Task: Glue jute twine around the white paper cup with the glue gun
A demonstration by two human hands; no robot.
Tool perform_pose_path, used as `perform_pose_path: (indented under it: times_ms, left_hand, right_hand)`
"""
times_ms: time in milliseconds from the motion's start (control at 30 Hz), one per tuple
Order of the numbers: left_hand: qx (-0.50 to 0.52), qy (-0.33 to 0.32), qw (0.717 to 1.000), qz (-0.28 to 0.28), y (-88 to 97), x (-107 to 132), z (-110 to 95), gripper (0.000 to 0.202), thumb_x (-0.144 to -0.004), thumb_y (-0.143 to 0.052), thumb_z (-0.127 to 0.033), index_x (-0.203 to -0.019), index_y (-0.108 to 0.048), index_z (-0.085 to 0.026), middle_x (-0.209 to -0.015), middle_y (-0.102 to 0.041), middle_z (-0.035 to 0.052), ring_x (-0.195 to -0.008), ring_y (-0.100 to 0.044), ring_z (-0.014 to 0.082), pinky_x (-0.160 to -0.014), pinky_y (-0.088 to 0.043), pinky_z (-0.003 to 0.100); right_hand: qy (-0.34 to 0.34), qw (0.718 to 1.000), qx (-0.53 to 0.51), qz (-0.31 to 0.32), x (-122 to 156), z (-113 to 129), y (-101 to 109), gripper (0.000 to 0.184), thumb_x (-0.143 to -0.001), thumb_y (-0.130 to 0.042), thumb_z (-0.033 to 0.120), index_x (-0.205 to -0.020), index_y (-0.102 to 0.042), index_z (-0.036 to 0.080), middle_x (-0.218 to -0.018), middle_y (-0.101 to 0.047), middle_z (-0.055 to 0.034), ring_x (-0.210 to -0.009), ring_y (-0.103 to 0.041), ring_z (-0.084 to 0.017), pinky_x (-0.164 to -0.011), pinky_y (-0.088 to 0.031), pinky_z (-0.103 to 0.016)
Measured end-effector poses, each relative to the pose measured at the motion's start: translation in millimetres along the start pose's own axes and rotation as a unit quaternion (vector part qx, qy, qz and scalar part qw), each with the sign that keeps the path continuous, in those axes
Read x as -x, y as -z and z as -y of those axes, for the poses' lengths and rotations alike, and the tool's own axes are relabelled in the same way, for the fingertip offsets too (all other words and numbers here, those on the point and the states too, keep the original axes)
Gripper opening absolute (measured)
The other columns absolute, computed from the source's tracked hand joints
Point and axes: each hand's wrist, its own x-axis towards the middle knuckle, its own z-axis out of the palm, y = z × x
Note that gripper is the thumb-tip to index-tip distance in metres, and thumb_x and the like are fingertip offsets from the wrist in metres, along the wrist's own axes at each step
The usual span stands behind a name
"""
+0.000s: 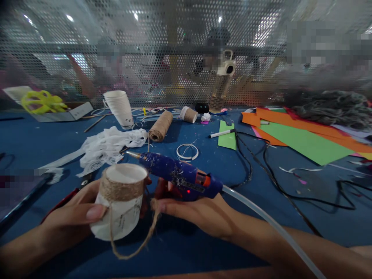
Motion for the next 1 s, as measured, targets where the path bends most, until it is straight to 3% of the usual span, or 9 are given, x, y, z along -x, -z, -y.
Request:
perform_pose_path:
  times_ms: [200,300,400,600,700,833,1000]
  left_hand:
    - [-0.018,0.031,0.997,0.073,0.0,1,-3,0.052,-0.070,-0.087,-0.045,-0.116,-0.079,-0.023,-0.098,-0.082,0.0027,-0.081,-0.069,0.0190,-0.071,-0.051,0.022]
    - [-0.027,0.065,0.993,0.097,-2.3,1,-6,0.049,-0.070,-0.087,-0.045,-0.113,-0.080,-0.021,-0.099,-0.079,0.0031,-0.080,-0.064,0.0177,-0.068,-0.047,0.021]
    - [-0.025,0.093,0.988,0.122,-4.5,1,-7,0.047,-0.069,-0.086,-0.040,-0.111,-0.079,-0.022,-0.099,-0.076,0.0045,-0.079,-0.062,0.0180,-0.068,-0.045,0.023]
    - [0.000,0.171,0.974,0.147,-11.3,1,-10,0.059,-0.049,-0.093,-0.021,-0.106,-0.078,-0.023,-0.088,-0.067,0.0010,-0.071,-0.051,0.0156,-0.064,-0.038,0.022]
    - [-0.008,0.170,0.973,0.155,-11.7,0,-11,0.054,-0.050,-0.092,-0.020,-0.103,-0.080,-0.024,-0.087,-0.068,0.0006,-0.071,-0.050,0.0162,-0.061,-0.037,0.022]
    - [0.017,0.150,0.979,0.139,-6.4,1,-9,0.059,-0.054,-0.090,-0.018,-0.111,-0.077,-0.024,-0.093,-0.072,0.0011,-0.076,-0.058,0.0162,-0.066,-0.042,0.022]
    - [-0.010,0.044,0.997,0.067,-3.0,2,-6,0.061,-0.068,-0.088,-0.040,-0.125,-0.072,-0.029,-0.102,-0.078,0.0004,-0.095,-0.070,0.0247,-0.074,-0.049,0.026]
  right_hand:
    - [0.003,0.993,-0.043,-0.114,-9,-5,-3,0.031,-0.083,-0.077,0.053,-0.092,-0.064,0.026,-0.111,-0.074,-0.0064,-0.107,-0.070,-0.027,-0.105,-0.055,-0.048]
    - [-0.017,0.991,-0.070,-0.110,-12,-5,-5,0.033,-0.083,-0.079,0.052,-0.098,-0.067,0.025,-0.116,-0.074,-0.0060,-0.110,-0.071,-0.026,-0.106,-0.055,-0.047]
    - [-0.014,0.991,-0.096,-0.095,-10,-9,-5,0.026,-0.085,-0.078,0.046,-0.090,-0.067,0.023,-0.118,-0.074,-0.0057,-0.114,-0.069,-0.026,-0.107,-0.052,-0.045]
    - [0.023,0.985,-0.168,-0.043,-6,-26,1,0.011,-0.089,-0.070,0.026,-0.100,-0.069,0.024,-0.119,-0.075,-0.0047,-0.112,-0.071,-0.025,-0.104,-0.053,-0.044]
    - [0.053,0.983,-0.175,-0.027,-5,-29,3,0.009,-0.089,-0.068,0.023,-0.098,-0.069,0.025,-0.119,-0.076,-0.0047,-0.117,-0.069,-0.027,-0.105,-0.052,-0.045]
    - [0.042,0.991,-0.127,-0.007,-2,-25,3,0.014,-0.099,-0.063,0.034,-0.106,-0.071,0.026,-0.121,-0.074,-0.0048,-0.114,-0.070,-0.025,-0.104,-0.053,-0.043]
    - [0.054,0.994,-0.083,-0.036,2,-22,2,0.016,-0.100,-0.064,0.037,-0.112,-0.067,0.029,-0.119,-0.072,-0.0030,-0.112,-0.069,-0.022,-0.104,-0.052,-0.040]
